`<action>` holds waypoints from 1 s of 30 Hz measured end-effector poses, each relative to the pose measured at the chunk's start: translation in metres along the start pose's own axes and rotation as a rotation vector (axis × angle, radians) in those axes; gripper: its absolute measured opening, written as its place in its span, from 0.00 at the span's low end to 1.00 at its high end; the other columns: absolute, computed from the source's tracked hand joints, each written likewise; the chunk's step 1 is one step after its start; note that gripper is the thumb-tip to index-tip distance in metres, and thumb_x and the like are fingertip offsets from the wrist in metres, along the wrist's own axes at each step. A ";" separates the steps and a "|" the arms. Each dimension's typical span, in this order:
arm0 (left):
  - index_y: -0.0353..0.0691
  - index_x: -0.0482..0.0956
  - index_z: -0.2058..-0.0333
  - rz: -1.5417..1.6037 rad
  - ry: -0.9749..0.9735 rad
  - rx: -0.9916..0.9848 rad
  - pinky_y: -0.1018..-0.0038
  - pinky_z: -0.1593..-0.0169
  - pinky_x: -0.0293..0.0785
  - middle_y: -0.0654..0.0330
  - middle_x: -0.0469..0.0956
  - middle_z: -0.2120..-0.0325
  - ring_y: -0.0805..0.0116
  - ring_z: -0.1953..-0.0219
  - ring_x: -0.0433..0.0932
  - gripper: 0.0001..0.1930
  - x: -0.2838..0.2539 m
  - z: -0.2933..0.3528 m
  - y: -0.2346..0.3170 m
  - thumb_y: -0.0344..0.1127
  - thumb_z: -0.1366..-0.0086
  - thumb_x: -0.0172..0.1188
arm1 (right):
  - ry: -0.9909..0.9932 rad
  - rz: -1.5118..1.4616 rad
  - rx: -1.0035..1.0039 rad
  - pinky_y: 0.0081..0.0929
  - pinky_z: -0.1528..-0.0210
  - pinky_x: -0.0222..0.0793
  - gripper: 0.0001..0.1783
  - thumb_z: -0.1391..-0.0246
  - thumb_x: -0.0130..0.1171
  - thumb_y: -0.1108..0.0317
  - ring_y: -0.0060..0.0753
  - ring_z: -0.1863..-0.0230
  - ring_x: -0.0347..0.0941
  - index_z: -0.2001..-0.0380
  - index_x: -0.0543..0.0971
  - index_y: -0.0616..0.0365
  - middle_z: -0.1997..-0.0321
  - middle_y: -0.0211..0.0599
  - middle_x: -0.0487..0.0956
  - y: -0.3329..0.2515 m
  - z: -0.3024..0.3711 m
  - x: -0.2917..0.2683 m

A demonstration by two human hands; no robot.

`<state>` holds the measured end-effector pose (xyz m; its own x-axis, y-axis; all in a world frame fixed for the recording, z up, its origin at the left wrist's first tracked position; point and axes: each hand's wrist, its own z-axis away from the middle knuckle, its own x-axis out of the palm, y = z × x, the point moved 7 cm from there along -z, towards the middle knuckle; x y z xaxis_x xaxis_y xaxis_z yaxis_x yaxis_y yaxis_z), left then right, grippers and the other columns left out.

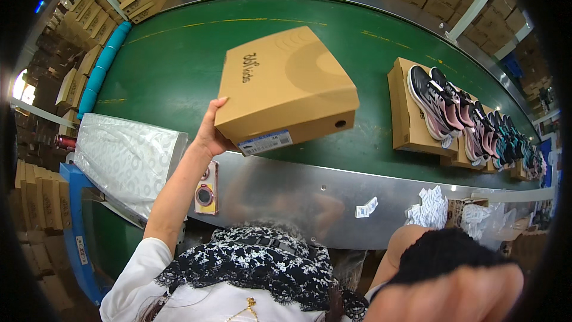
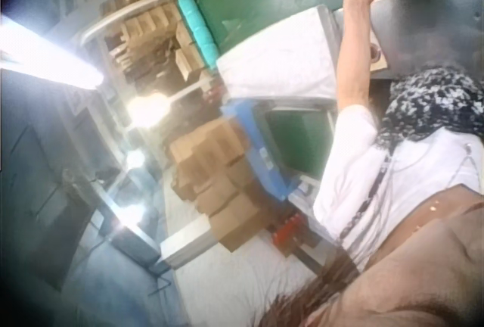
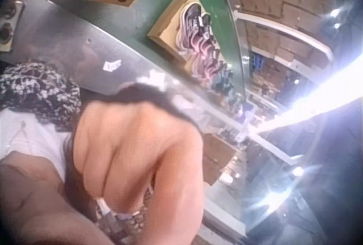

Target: The person places pairs of shoes into boxes, wraps them in paper, and closes the boxes before setting them on a conveyor belt.

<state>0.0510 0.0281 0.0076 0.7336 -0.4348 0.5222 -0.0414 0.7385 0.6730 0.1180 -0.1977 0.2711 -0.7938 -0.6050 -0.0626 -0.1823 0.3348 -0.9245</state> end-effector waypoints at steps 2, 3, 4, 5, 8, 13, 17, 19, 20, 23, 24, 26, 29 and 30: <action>0.45 0.63 0.49 0.005 0.015 0.092 0.47 0.58 0.63 0.53 0.65 0.53 0.52 0.53 0.64 0.36 -0.011 0.012 0.011 0.62 0.53 0.49 | -0.174 -0.015 -0.029 0.24 0.67 0.67 0.21 0.63 0.57 0.72 0.28 0.68 0.72 0.59 0.73 0.55 0.71 0.36 0.75 0.002 0.000 0.027; 0.45 0.63 0.49 0.007 0.081 0.071 0.46 0.59 0.63 0.54 0.65 0.54 0.52 0.53 0.65 0.35 -0.019 0.019 0.012 0.61 0.52 0.48 | -0.236 -0.022 -0.040 0.24 0.67 0.67 0.21 0.63 0.57 0.72 0.28 0.69 0.72 0.59 0.73 0.55 0.72 0.36 0.75 0.002 0.002 0.037; 0.45 0.63 0.49 0.009 0.091 0.092 0.46 0.60 0.63 0.54 0.65 0.54 0.52 0.53 0.65 0.35 -0.026 0.026 0.017 0.61 0.52 0.48 | -0.288 -0.028 -0.051 0.24 0.67 0.67 0.21 0.62 0.57 0.72 0.28 0.69 0.72 0.58 0.73 0.55 0.72 0.36 0.75 0.003 0.003 0.046; 0.45 0.63 0.49 0.012 0.103 0.113 0.46 0.60 0.63 0.54 0.65 0.54 0.53 0.53 0.65 0.35 -0.035 0.034 0.022 0.61 0.52 0.48 | -0.327 -0.034 -0.063 0.24 0.67 0.67 0.21 0.62 0.57 0.72 0.28 0.70 0.72 0.58 0.73 0.55 0.72 0.36 0.75 0.003 0.003 0.052; 0.46 0.63 0.49 0.058 0.068 0.186 0.47 0.59 0.63 0.55 0.66 0.54 0.55 0.54 0.65 0.33 -0.033 0.055 0.034 0.60 0.51 0.47 | -0.415 -0.043 -0.082 0.24 0.68 0.67 0.21 0.61 0.57 0.72 0.28 0.71 0.72 0.57 0.73 0.54 0.73 0.35 0.75 -0.005 0.010 0.069; 0.46 0.62 0.49 0.200 0.024 0.346 0.51 0.59 0.64 0.56 0.66 0.54 0.57 0.53 0.66 0.33 -0.034 0.106 0.051 0.59 0.50 0.46 | -0.541 -0.090 -0.078 0.24 0.70 0.68 0.21 0.59 0.56 0.72 0.28 0.73 0.72 0.56 0.73 0.53 0.75 0.34 0.74 -0.003 0.019 0.082; 0.50 0.61 0.48 0.208 0.089 0.365 0.45 0.57 0.59 0.56 0.65 0.52 0.53 0.51 0.64 0.34 -0.052 0.131 0.058 0.62 0.51 0.43 | -0.615 -0.122 -0.049 0.24 0.71 0.68 0.21 0.58 0.56 0.72 0.28 0.74 0.71 0.55 0.73 0.53 0.76 0.33 0.74 0.000 0.029 0.086; 0.50 0.62 0.48 0.189 0.131 0.381 0.42 0.57 0.57 0.56 0.65 0.52 0.52 0.51 0.63 0.35 -0.054 0.137 0.062 0.63 0.51 0.42 | -0.624 -0.121 -0.012 0.23 0.72 0.68 0.21 0.57 0.55 0.72 0.27 0.75 0.71 0.55 0.72 0.52 0.77 0.33 0.74 0.008 0.034 0.087; 0.50 0.62 0.48 0.200 0.121 0.398 0.42 0.57 0.57 0.56 0.65 0.52 0.51 0.51 0.63 0.34 -0.051 0.137 0.066 0.63 0.51 0.42 | -0.601 -0.098 0.023 0.23 0.72 0.69 0.21 0.57 0.55 0.72 0.27 0.76 0.71 0.55 0.72 0.52 0.77 0.32 0.74 0.016 0.037 0.085; 0.51 0.64 0.49 0.238 0.225 0.462 0.41 0.56 0.56 0.55 0.64 0.51 0.49 0.51 0.62 0.34 -0.073 0.191 0.064 0.64 0.52 0.43 | -0.432 0.043 0.169 0.23 0.73 0.69 0.21 0.56 0.55 0.72 0.27 0.77 0.71 0.54 0.72 0.52 0.78 0.32 0.73 0.076 0.027 0.073; 0.51 0.64 0.49 0.265 0.204 0.457 0.41 0.56 0.55 0.55 0.64 0.51 0.49 0.51 0.62 0.34 -0.068 0.192 0.066 0.64 0.52 0.43 | -0.249 0.173 0.271 0.23 0.72 0.68 0.20 0.56 0.55 0.71 0.29 0.77 0.71 0.55 0.72 0.53 0.78 0.33 0.73 0.097 0.028 0.059; 0.51 0.64 0.49 0.323 0.201 0.473 0.40 0.56 0.54 0.55 0.64 0.51 0.49 0.51 0.61 0.34 -0.072 0.207 0.068 0.64 0.52 0.43 | -0.105 0.461 0.346 0.26 0.69 0.69 0.19 0.55 0.52 0.72 0.31 0.75 0.72 0.56 0.70 0.53 0.75 0.38 0.75 0.125 0.025 0.037; 0.51 0.65 0.49 0.379 0.310 0.474 0.41 0.54 0.52 0.55 0.63 0.51 0.50 0.51 0.61 0.35 -0.091 0.243 0.060 0.64 0.54 0.46 | 0.038 0.444 0.557 0.23 0.69 0.69 0.14 0.54 0.53 0.70 0.31 0.76 0.73 0.60 0.73 0.55 0.75 0.39 0.76 0.163 0.042 0.015; 0.51 0.65 0.50 0.384 0.359 0.473 0.41 0.54 0.52 0.54 0.63 0.50 0.49 0.51 0.61 0.35 -0.095 0.254 0.057 0.65 0.54 0.46 | 0.076 0.492 0.573 0.22 0.69 0.68 0.14 0.53 0.53 0.69 0.29 0.75 0.72 0.59 0.72 0.55 0.75 0.39 0.76 0.173 0.051 0.008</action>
<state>-0.1931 -0.0196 0.1298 0.7829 0.0689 0.6183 -0.5730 0.4670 0.6735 0.1092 -0.1813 0.0911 -0.7472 -0.4243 -0.5115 0.5169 0.1127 -0.8486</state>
